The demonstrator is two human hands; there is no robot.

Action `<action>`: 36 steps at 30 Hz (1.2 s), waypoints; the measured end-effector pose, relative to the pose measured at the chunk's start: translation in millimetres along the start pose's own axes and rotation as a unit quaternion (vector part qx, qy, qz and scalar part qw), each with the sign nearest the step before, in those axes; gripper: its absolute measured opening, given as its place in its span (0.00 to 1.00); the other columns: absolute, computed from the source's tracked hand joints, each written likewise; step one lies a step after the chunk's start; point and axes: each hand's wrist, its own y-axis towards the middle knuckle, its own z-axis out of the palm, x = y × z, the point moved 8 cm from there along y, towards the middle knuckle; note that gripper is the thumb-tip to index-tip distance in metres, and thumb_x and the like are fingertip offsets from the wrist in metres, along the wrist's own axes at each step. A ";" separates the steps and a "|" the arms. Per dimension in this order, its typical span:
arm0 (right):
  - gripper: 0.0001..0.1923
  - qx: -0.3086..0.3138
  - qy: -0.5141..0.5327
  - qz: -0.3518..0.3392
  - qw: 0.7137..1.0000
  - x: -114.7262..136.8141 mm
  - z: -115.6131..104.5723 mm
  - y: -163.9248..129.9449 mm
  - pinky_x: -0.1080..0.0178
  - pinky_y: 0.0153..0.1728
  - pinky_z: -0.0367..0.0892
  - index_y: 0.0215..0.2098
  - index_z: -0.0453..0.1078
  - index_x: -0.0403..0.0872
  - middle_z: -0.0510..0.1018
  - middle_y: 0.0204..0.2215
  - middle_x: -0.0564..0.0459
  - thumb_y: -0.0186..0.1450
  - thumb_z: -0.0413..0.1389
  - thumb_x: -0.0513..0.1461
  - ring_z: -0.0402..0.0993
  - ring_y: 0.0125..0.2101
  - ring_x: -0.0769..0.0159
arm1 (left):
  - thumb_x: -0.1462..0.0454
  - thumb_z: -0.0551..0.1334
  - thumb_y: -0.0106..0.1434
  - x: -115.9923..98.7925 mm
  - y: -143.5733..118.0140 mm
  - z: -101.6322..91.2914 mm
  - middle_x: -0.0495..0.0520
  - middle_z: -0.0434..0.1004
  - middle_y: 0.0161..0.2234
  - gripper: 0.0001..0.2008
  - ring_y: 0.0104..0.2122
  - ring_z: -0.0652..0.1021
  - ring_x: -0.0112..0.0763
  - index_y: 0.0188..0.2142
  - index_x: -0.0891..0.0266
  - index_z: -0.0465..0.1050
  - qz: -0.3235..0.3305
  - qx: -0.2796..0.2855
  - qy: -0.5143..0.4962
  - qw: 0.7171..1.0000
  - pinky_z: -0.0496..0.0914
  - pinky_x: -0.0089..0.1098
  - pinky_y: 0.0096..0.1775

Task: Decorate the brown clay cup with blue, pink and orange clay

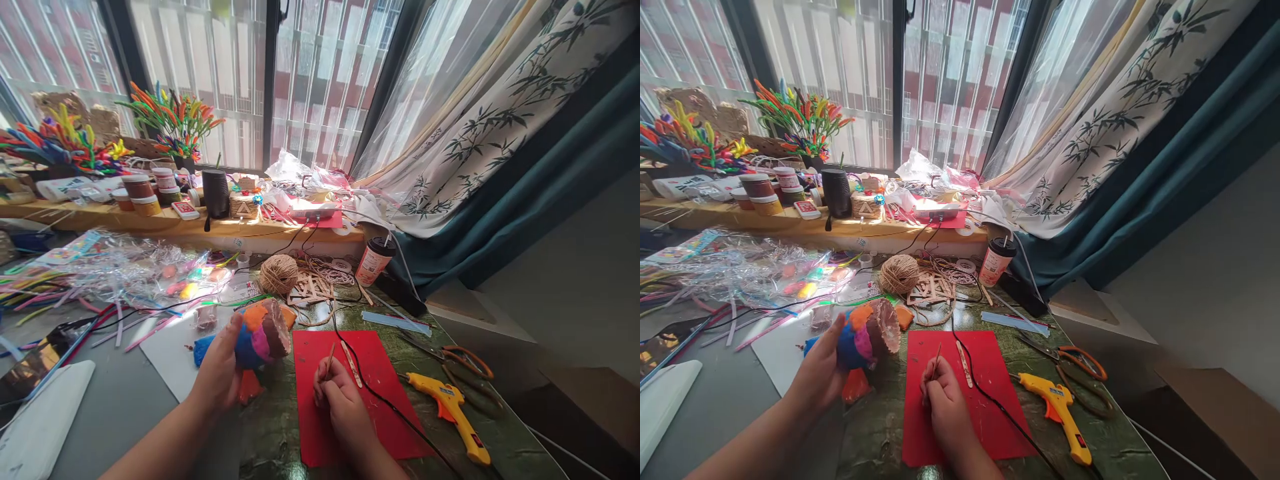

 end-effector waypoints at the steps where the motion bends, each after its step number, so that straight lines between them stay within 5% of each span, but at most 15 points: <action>1: 0.08 0.000 0.001 0.003 1.000 -1.2 0.2 0.1 0.66 0.25 0.55 0.32 0.67 0.51 0.67 0.20 0.63 0.55 0.61 0.40 0.57 0.21 0.70 | 0.52 0.75 0.65 0.3 0.7 1.0 0.60 0.91 0.47 0.30 0.48 0.89 0.51 0.62 0.63 0.77 -0.009 0.016 -0.028 0.999 0.84 0.43 0.52; 4: 0.10 -0.004 0.011 0.011 1.000 -4.2 0.4 0.6 0.66 0.24 0.53 0.34 0.68 0.51 0.65 0.20 0.65 0.56 0.63 0.42 0.55 0.20 0.71 | 0.56 0.70 0.70 -2.7 1.3 5.6 0.60 0.89 0.53 0.28 0.55 0.87 0.50 0.67 0.60 0.73 -0.019 0.062 -0.075 0.995 0.80 0.44 0.59; 8: 0.13 -0.004 0.022 0.011 1.000 -5.9 1.0 1.4 0.67 0.23 0.52 0.35 0.68 0.51 0.64 0.20 0.65 0.57 0.66 0.45 0.54 0.19 0.71 | 0.64 0.77 0.62 -10.5 -0.3 13.8 0.59 0.88 0.56 0.36 0.55 0.86 0.49 0.68 0.56 0.72 0.010 0.090 -0.044 0.995 0.81 0.40 0.56; 17: 0.16 -0.006 0.040 -0.004 0.999 -1.6 -0.1 3.3 0.67 0.23 0.54 0.33 0.70 0.50 0.65 0.19 0.64 0.58 0.70 0.48 0.56 0.19 0.71 | 0.57 0.84 0.50 -6.2 -4.6 10.5 0.58 0.90 0.49 0.36 0.49 0.87 0.46 0.58 0.57 0.78 0.070 0.057 0.159 0.983 0.81 0.35 0.50; 20: 0.15 -0.026 0.064 -0.025 0.997 4.9 -4.9 3.9 0.66 0.23 0.57 0.34 0.69 0.51 0.67 0.21 0.63 0.59 0.70 0.47 0.57 0.19 0.70 | 0.57 0.80 0.56 0.6 -11.1 14.5 0.59 0.90 0.49 0.25 0.50 0.87 0.53 0.52 0.56 0.83 0.104 0.114 0.319 0.935 0.80 0.44 0.55; 23: 0.16 -0.061 0.087 -0.061 0.992 13.7 -12.6 2.6 0.66 0.26 0.59 0.34 0.68 0.52 0.68 0.24 0.63 0.61 0.70 0.48 0.58 0.21 0.70 | 0.62 0.73 0.62 11.2 -20.4 29.1 0.59 0.91 0.48 0.15 0.49 0.88 0.58 0.49 0.54 0.87 0.159 0.217 0.499 0.824 0.80 0.49 0.55; 26: 0.19 -0.078 0.094 -0.079 0.989 19.6 -16.4 -0.3 0.66 0.27 0.60 0.36 0.71 0.52 0.66 0.24 0.62 0.62 0.70 0.54 0.58 0.23 0.69 | 0.69 0.68 0.63 20.7 -34.0 49.5 0.56 0.89 0.54 0.22 0.53 0.86 0.60 0.53 0.47 0.87 0.214 0.326 0.574 0.720 0.79 0.49 0.57; 28: 0.24 -0.073 0.093 -0.076 0.990 21.3 -15.7 -1.9 0.65 0.27 0.60 0.39 0.75 0.52 0.67 0.24 0.61 0.60 0.71 0.60 0.58 0.23 0.68 | 0.70 0.64 0.68 23.6 -42.7 61.6 0.54 0.87 0.58 0.26 0.56 0.85 0.57 0.59 0.43 0.83 0.218 0.379 0.566 0.699 0.78 0.46 0.60; 33: 0.29 -0.062 0.105 -0.042 0.992 22.2 -12.8 -2.9 0.67 0.24 0.58 0.41 0.79 0.52 0.74 0.27 0.59 0.55 0.75 0.61 0.58 0.22 0.69 | 0.71 0.64 0.71 17.9 -52.4 79.9 0.51 0.85 0.60 0.28 0.55 0.86 0.54 0.63 0.39 0.80 0.200 0.405 0.533 0.715 0.76 0.43 0.61; 36: 0.29 -0.049 0.124 -0.039 0.990 25.5 -9.2 -3.0 0.66 0.26 0.63 0.47 0.80 0.54 0.79 0.31 0.56 0.56 0.74 0.61 0.68 0.25 0.66 | 0.69 0.63 0.73 17.5 -59.8 84.1 0.51 0.84 0.62 0.26 0.61 0.82 0.53 0.63 0.39 0.80 0.217 0.435 0.547 0.681 0.71 0.45 0.66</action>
